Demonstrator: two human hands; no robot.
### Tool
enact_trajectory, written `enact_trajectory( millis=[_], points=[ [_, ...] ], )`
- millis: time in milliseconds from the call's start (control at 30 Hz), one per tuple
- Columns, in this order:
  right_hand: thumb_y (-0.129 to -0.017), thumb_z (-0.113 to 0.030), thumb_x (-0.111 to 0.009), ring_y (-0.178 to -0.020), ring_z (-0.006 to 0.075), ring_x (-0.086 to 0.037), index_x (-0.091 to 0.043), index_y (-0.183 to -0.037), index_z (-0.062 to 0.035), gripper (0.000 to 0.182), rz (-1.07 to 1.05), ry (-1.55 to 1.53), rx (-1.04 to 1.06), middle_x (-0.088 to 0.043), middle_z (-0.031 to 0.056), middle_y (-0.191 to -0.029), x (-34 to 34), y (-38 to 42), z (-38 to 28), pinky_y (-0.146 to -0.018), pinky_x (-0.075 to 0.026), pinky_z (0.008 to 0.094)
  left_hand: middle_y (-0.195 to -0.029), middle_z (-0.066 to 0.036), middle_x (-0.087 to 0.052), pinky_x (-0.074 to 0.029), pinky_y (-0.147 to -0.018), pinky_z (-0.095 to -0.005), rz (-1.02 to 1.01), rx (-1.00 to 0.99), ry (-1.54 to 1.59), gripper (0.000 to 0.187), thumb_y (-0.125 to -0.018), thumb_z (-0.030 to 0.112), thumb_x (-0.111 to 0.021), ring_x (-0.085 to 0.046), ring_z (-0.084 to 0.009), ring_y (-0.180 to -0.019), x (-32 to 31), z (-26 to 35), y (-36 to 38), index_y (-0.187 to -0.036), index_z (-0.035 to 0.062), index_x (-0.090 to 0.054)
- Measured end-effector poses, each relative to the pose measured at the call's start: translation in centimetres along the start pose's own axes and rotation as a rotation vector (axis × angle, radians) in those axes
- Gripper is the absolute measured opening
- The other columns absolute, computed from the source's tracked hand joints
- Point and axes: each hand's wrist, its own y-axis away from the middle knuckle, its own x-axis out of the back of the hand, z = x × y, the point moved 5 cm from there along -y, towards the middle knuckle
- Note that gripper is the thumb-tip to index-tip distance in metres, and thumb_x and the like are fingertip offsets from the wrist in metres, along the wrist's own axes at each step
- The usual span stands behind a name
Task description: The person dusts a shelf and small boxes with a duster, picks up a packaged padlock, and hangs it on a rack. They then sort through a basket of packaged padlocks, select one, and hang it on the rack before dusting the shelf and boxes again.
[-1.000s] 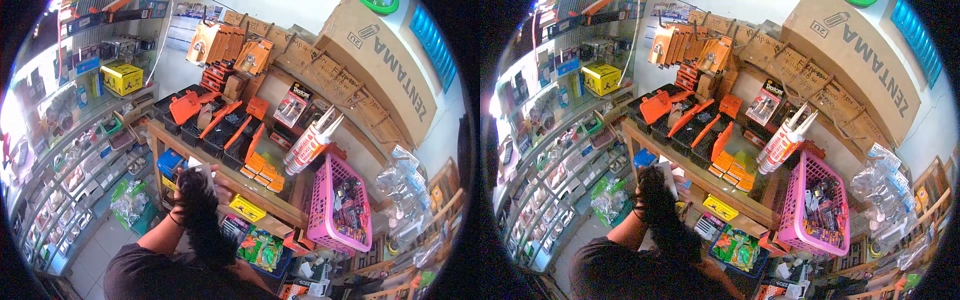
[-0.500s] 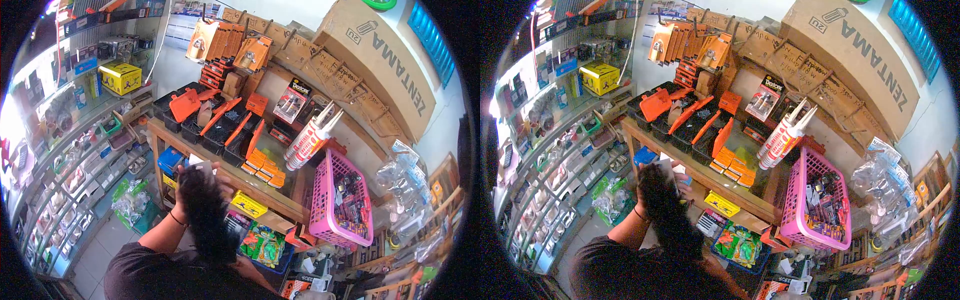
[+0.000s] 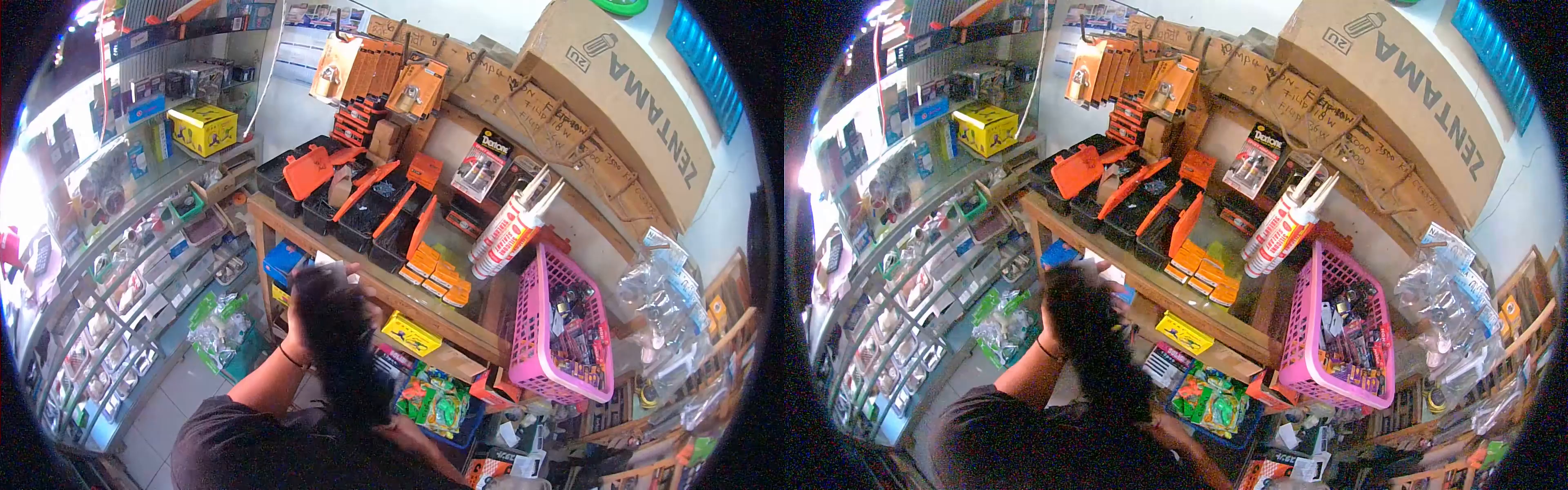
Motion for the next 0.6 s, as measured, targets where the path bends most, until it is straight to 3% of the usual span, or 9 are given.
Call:
enact_trajectory(
  millis=[33,100,167,233,300,367,433,500,600],
  points=[
    [-0.077,-0.044,-0.059,-0.051,0.0176,-0.045,-0.056,-0.070,-0.0003,0.045,0.023,0.046,0.136,-0.051,0.0100,-0.057,-0.3,0.0,-0.7,-0.048,-0.037,0.0333,-0.128,-0.017,-0.038,-0.028,-0.098,-0.0495,-0.361,0.116,-0.124,0.081,-0.078,0.068,-0.026,-0.039,-0.0353,-0.117,-0.8,-0.1,0.3,-0.132,0.0072,-0.028],
    [-0.075,-0.047,-0.059,-0.051,0.0173,-0.044,-0.055,-0.069,-0.0006,0.047,0.067,-0.140,-0.043,-0.050,0.0100,-0.057,-0.5,-0.2,0.9,-0.048,-0.037,0.0334,-0.128,-0.018,-0.038,-0.028,-0.098,-0.0499,-0.342,0.121,-0.123,0.081,-0.078,0.068,-0.026,-0.038,-0.0353,-0.117,-1.8,-0.2,0.9,-0.131,0.0071,-0.029],
    [-0.074,-0.049,-0.059,-0.051,0.0206,-0.046,-0.054,-0.070,-0.0004,0.049,0.180,-0.199,-0.153,-0.050,0.0111,-0.056,0.2,-0.5,1.8,-0.048,-0.038,0.0347,-0.121,-0.027,-0.040,-0.034,-0.088,-0.0597,0.315,-0.086,0.334,0.089,-0.074,0.071,-0.033,-0.041,-0.0468,-0.108,-0.6,-0.3,1.5,-0.132,0.0048,-0.022],
    [-0.075,-0.047,-0.060,-0.051,0.0207,-0.048,-0.053,-0.065,0.0007,0.049,0.130,-0.069,-0.122,-0.051,0.0113,-0.055,0.0,-0.1,-0.1,-0.048,-0.039,0.0346,-0.121,-0.027,-0.041,-0.035,-0.087,-0.0593,0.389,-0.120,0.171,0.089,-0.074,0.071,-0.033,-0.042,-0.0471,-0.107,1.0,0.0,1.0,-0.132,0.0043,-0.022],
    [-0.077,-0.045,-0.059,-0.047,0.0215,-0.047,-0.051,-0.058,0.0007,0.050,0.199,-0.166,0.294,-0.049,0.0106,-0.051,1.0,1.3,-4.3,-0.046,-0.037,0.0347,-0.128,-0.018,-0.039,-0.030,-0.097,-0.0488,-0.341,0.142,-0.112,0.081,-0.078,0.068,-0.026,-0.039,-0.0363,-0.116,-1.2,0.1,0.2,-0.131,0.0062,-0.029],
    [-0.077,-0.043,-0.059,-0.048,0.0204,-0.048,-0.052,-0.060,0.0002,0.047,0.180,-0.181,0.100,-0.050,0.0101,-0.052,0.4,-0.5,1.2,-0.046,-0.038,0.0344,-0.127,-0.019,-0.039,-0.030,-0.097,-0.0484,-0.330,0.104,-0.173,0.081,-0.079,0.067,-0.023,-0.039,-0.0348,-0.116,-1.7,-0.6,0.8,-0.130,0.0056,-0.030],
    [-0.078,-0.042,-0.058,-0.048,0.0192,-0.048,-0.053,-0.063,-0.0004,0.045,0.157,-0.200,-0.101,-0.051,0.0096,-0.052,0.5,-0.4,2.4,-0.047,-0.038,0.0340,-0.118,-0.028,-0.042,-0.035,-0.088,-0.0567,0.428,-0.118,-0.081,0.088,-0.075,0.071,-0.029,-0.044,-0.0448,-0.106,-0.1,-0.6,1.3,-0.131,0.0028,-0.025],
    [-0.079,-0.041,-0.058,-0.046,0.0163,-0.046,-0.055,-0.065,-0.0025,0.041,0.044,-0.050,0.073,-0.049,0.0074,-0.050,1.2,1.3,-2.9,-0.047,-0.038,0.0324,-0.120,-0.025,-0.042,-0.035,-0.087,-0.0585,0.429,-0.095,0.081,0.086,-0.075,0.072,-0.028,-0.046,-0.0414,-0.105,1.3,-0.7,1.0,-0.131,0.0067,-0.027],
    [-0.078,-0.042,-0.059,-0.047,0.0151,-0.045,-0.055,-0.067,-0.0027,0.041,-0.021,-0.078,0.041,-0.049,0.0067,-0.051,1.1,0.8,-0.1,-0.048,-0.039,0.0320,-0.128,-0.013,-0.040,-0.029,-0.098,-0.0496,-0.298,0.126,-0.221,0.077,-0.078,0.068,-0.026,-0.041,-0.0328,-0.116,-1.1,-0.5,0.5,-0.130,0.0105,-0.032]
  ],
)
